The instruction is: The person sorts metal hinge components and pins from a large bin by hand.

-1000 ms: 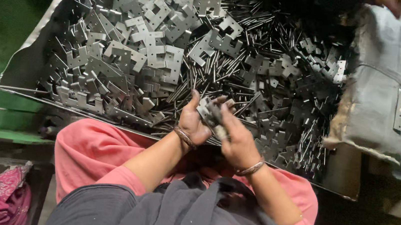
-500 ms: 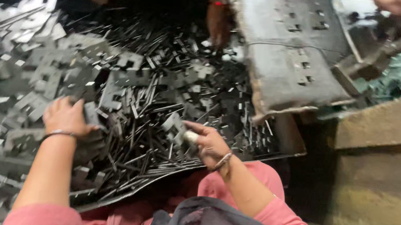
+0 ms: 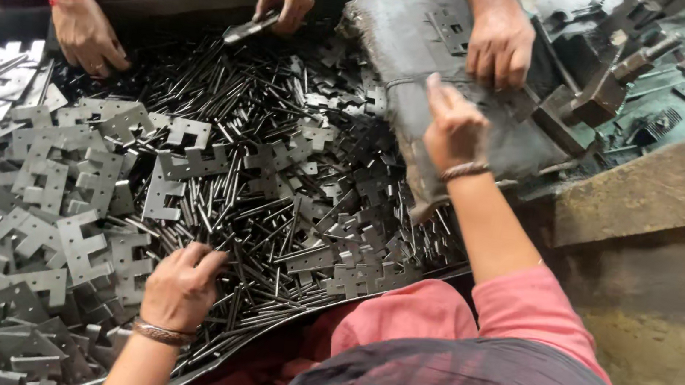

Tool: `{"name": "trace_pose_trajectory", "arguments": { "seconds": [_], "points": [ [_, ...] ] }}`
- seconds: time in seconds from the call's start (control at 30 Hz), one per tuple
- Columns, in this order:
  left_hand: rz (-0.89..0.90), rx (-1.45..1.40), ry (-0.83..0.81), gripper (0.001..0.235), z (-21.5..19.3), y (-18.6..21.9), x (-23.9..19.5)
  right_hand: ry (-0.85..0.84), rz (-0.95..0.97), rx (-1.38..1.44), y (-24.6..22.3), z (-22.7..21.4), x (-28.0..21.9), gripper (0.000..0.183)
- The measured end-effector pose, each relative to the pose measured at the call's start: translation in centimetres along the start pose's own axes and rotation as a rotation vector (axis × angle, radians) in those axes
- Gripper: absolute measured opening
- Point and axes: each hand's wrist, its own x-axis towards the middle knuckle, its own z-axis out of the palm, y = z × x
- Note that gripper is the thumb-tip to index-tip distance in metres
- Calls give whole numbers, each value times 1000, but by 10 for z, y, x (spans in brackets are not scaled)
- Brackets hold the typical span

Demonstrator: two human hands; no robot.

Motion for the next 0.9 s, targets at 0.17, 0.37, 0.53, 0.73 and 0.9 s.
{"name": "trace_pose_trajectory", "arguments": {
  "seconds": [0.17, 0.37, 0.53, 0.73, 0.9],
  "points": [
    [-491, -1417, 247, 13, 18, 1, -18, -402, 69, -250, 44, 11, -10, 51],
    [-306, -2339, 515, 71, -43, -64, -31, -325, -166, 82, -47, -23, -22, 29],
    [-355, -2176, 750, 50, -104, -80, -22, -792, -358, 484, -163, 31, -92, 50],
    [-489, -868, 106, 44, -37, -31, -5, -1071, -367, 383, -199, 62, -127, 66],
    [-574, 135, -315, 57, 23, 7, 6, -1250, -348, 136, -208, 54, -130, 66]
  ]
}}
